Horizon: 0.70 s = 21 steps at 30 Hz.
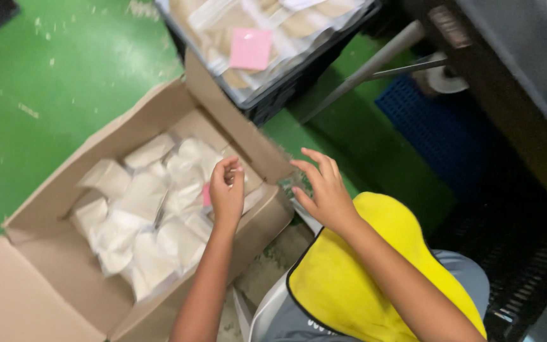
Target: Sealing plastic bags using a heat sealer and packing them into a cardboard box
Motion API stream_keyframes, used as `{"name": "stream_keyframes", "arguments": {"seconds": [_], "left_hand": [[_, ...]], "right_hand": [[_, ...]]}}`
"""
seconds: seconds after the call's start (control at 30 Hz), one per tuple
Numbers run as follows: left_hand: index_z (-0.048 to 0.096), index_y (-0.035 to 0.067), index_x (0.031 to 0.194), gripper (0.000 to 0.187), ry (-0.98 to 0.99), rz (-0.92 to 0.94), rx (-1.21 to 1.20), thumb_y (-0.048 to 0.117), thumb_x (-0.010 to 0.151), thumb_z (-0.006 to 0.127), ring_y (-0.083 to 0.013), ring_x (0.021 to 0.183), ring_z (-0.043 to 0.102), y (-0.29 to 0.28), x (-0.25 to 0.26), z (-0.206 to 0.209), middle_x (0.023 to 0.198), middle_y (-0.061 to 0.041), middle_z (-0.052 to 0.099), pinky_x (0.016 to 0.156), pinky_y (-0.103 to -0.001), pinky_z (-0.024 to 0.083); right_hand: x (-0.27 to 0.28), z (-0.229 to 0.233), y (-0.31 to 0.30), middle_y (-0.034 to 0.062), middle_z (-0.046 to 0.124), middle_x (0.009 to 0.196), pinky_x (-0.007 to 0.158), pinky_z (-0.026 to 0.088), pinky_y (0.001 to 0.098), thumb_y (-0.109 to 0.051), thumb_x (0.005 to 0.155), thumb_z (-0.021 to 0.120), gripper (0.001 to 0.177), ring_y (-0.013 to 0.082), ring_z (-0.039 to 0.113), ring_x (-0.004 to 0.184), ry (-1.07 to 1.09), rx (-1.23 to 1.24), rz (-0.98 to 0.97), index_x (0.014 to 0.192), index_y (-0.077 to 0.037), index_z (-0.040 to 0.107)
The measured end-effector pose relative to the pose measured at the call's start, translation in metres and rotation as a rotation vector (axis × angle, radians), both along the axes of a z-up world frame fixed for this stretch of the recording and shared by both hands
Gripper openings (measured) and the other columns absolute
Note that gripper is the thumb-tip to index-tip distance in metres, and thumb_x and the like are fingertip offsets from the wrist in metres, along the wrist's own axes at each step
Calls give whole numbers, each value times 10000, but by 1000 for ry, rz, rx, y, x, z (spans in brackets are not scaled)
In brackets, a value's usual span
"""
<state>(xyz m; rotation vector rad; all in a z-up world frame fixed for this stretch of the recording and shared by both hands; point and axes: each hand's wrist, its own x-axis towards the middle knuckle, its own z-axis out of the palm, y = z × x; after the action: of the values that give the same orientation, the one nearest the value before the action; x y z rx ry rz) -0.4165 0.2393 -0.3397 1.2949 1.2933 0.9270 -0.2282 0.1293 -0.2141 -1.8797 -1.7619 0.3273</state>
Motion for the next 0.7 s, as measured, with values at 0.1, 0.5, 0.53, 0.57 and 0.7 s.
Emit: {"name": "stream_keyframes", "arguments": {"seconds": [0.1,0.5,0.53,0.57,0.7], "left_hand": [[688,142,1184,254,-6,61,-58,109,933,678,-174,875,710,7,-16,-34,1033,-58,729,772,-289,555],[661,140,1197,264,-60,305,-295,127,933,667,-98,859,668,15,-59,-165,1050,-51,731,787,-246,569],[661,140,1197,264,-57,321,-312,127,933,667,-98,859,668,15,-60,-173,1050,-51,731,787,-246,569],[655,145,1207,266,-44,327,-335,151,941,673,-114,876,683,14,-62,-181,1074,-63,733,795,-268,579],[609,107,1286,354,-10,317,-402,179,950,696,-229,952,722,8,-64,-216,1163,-162,707,857,-357,597]], "right_hand": [[-23,-22,24,188,479,1456,1093,412,596,-146,854,749,619,453,494,1314,16,-125,86,1435,-146,535],[-68,-114,88,181,520,1397,1070,456,554,-155,831,774,632,426,527,1305,-31,-515,245,1421,-127,549],[-70,-123,94,181,520,1397,1070,456,554,-155,831,774,632,426,527,1305,-30,-532,261,1421,-127,549],[-72,-131,100,190,506,1412,1077,451,564,-154,837,764,645,440,518,1309,-21,-577,260,1438,-124,532],[-80,-169,119,190,495,1426,1086,449,562,-163,866,748,647,436,517,1318,-23,-697,249,1465,-120,505]]}}
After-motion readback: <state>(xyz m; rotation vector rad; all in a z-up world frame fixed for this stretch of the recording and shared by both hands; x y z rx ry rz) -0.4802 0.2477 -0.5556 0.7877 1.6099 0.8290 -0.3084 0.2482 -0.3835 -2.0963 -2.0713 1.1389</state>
